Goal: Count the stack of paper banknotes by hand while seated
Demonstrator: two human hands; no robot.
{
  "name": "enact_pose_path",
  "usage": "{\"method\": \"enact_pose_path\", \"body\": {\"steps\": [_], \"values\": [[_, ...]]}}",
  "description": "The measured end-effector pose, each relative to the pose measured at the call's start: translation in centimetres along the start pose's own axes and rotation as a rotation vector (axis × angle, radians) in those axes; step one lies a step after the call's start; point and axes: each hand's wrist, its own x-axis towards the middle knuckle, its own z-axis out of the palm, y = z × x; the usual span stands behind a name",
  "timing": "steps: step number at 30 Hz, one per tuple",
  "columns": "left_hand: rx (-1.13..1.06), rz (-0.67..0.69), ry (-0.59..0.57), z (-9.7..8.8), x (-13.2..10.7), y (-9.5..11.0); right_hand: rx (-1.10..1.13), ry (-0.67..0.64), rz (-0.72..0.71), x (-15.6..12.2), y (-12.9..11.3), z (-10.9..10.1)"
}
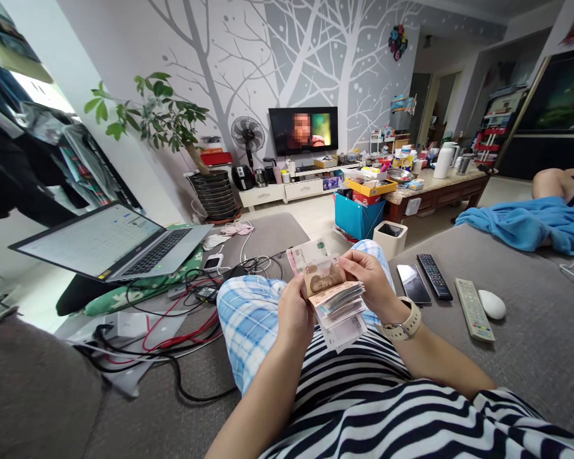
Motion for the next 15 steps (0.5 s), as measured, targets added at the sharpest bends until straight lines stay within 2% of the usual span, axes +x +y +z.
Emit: {"method": "enact_pose_path", "body": {"steps": [6, 9, 15], "values": [[-0.086, -0.013, -0.039, -0.37, 0.43, -0.6, 0.015, -0.018, 0.031, -0.01, 0.05, -0.1], [-0.075, -0.001, -0.032, -0.39, 0.31, -0.53, 0.026, 0.032, 0.004, 0.14, 0.03, -0.04], [-0.077, -0.052, -0.203, -0.26, 0.04, -0.24, 0.064, 0.122, 0.007, 0.35, -0.24, 0.21]]}}
